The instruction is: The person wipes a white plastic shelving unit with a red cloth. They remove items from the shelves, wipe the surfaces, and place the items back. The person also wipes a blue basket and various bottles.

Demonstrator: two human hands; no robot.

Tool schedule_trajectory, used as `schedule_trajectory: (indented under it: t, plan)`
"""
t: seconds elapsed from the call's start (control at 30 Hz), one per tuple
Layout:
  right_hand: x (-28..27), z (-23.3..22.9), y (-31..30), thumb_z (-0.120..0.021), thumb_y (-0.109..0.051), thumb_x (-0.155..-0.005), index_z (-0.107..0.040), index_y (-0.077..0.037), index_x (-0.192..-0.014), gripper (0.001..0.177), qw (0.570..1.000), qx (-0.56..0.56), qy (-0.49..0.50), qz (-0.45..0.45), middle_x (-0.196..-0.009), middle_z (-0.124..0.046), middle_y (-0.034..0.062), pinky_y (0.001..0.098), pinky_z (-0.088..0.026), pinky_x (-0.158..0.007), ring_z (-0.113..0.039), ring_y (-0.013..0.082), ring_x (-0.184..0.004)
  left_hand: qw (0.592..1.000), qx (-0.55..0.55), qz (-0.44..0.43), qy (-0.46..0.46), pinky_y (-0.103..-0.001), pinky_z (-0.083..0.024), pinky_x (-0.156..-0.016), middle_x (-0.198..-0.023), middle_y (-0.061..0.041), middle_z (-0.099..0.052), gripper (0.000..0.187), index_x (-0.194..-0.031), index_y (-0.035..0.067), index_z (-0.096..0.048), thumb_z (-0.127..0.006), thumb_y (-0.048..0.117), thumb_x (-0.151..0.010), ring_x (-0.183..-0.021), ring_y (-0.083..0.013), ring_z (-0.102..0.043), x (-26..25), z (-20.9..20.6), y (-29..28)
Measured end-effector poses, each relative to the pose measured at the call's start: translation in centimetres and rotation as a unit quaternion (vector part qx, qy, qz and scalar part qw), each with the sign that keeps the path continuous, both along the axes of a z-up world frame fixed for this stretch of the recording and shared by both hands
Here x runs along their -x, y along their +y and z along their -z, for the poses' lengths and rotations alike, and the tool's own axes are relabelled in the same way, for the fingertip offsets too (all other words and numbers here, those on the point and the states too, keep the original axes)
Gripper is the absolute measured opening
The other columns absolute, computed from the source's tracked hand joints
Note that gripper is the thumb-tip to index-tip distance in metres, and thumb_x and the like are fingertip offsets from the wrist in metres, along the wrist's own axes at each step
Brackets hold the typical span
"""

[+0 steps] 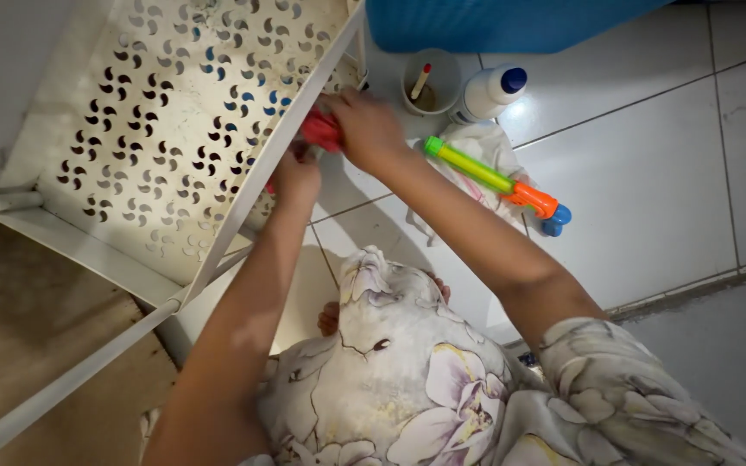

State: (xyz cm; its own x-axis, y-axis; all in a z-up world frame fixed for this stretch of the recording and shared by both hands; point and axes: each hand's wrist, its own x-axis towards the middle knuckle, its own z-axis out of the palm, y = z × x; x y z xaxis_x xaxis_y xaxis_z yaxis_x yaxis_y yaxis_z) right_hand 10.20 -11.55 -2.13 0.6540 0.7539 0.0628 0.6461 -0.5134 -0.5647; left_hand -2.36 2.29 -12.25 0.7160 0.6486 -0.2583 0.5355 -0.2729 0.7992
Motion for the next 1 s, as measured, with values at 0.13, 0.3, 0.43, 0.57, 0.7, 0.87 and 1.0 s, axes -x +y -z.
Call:
schedule_trajectory:
  t: [0.13, 0.3, 0.43, 0.57, 0.7, 0.87, 1.0]
  plan:
    - [-1.7, 2.9, 8.1, -0.067, -0.035, -0.087, -0.067, -0.012, -0.122, 0.042, 0.998, 0.056, -0.033, 0.016, -0.125, -0.066, 0.013, 0.0452, -0.049, -0.097, -0.063, 0.0331, -0.115, 0.999, -0.052, -0.006, 0.015, -0.038, -0.053, -0.086, -0.101, -0.015, -0.07, 0.02, -0.11, -0.004, -0.063, -0.061, 0.006, -0.093, -0.093, -0.0281, -0.068, 0.3, 0.8, -0.5]
    - [-1.8, 7.1, 11.4, -0.051, -0.044, -0.095, -0.061, -0.009, -0.133, 0.052, 0.998, 0.013, -0.016, 0.062, -0.139, -0.061, 0.013, 0.0414, -0.04, -0.107, -0.054, 0.0325, -0.127, 0.998, -0.054, -0.012, 0.015, -0.039, -0.052, -0.091, -0.102, -0.017, -0.071, 0.017, -0.106, -0.004, -0.065, -0.06, 0.003, -0.091, -0.096, -0.0305, -0.067, 1.0, 1.7, -0.4]
    - [-1.8, 9.0, 11.6, -0.052, -0.044, -0.094, -0.058, -0.006, -0.135, 0.055, 0.996, -0.006, 0.038, 0.087, -0.14, -0.06, 0.014, 0.0383, -0.039, -0.108, -0.053, 0.0313, -0.128, 1.0, -0.004, -0.029, -0.009, -0.039, -0.051, -0.092, -0.106, -0.018, -0.07, 0.023, -0.112, -0.004, -0.062, -0.056, 0.002, -0.09, -0.098, -0.0309, -0.068, 1.1, 2.4, 0.2]
    - [-2.7, 8.2, 11.6, -0.055, -0.043, -0.093, -0.061, -0.008, -0.132, 0.053, 0.963, 0.043, 0.227, 0.139, -0.137, -0.065, 0.0097, 0.0312, -0.048, -0.108, -0.062, 0.0232, -0.126, 0.999, -0.044, -0.023, -0.008, -0.042, -0.05, -0.092, -0.111, -0.022, -0.069, 0.029, -0.119, -0.006, -0.061, -0.057, 0.004, -0.092, -0.103, -0.0342, -0.067, 0.6, 1.9, 0.4]
    - [-3.0, 6.3, 11.4, -0.067, -0.048, -0.083, -0.062, -0.006, -0.126, 0.06, 0.987, 0.052, 0.108, 0.105, -0.129, -0.062, 0.0165, 0.0365, -0.046, -0.098, -0.058, 0.0305, -0.118, 0.997, -0.053, -0.048, 0.037, -0.043, -0.052, -0.092, -0.108, -0.02, -0.072, 0.025, -0.116, -0.003, -0.065, -0.059, 0.009, -0.094, -0.101, -0.0351, -0.068, 0.3, -0.7, -0.4]
    - [-3.1, 2.5, 8.8, -0.062, -0.035, -0.088, -0.075, -0.014, -0.117, 0.039, 0.962, 0.213, 0.17, 0.024, -0.101, -0.081, 0.009, 0.0388, -0.061, -0.088, -0.078, 0.0247, -0.095, 0.993, -0.073, -0.063, 0.07, -0.042, -0.052, -0.094, -0.114, -0.019, -0.072, 0.03, -0.119, -0.001, -0.066, -0.062, 0.016, -0.094, -0.103, -0.0334, -0.069, 1.0, 0.0, -0.3]
    - [-1.1, -1.5, 2.3, -0.077, -0.05, -0.078, -0.073, -0.017, -0.11, 0.046, 0.982, 0.091, 0.123, 0.11, -0.094, -0.075, 0.0139, 0.0462, -0.057, -0.077, -0.072, 0.0347, -0.086, 0.949, 0.195, -0.15, -0.198, -0.044, -0.051, -0.099, -0.136, -0.017, -0.062, 0.044, -0.141, -0.001, -0.052, -0.051, 0.031, -0.11, -0.112, -0.0285, -0.065, 0.4, -0.3, -1.3]
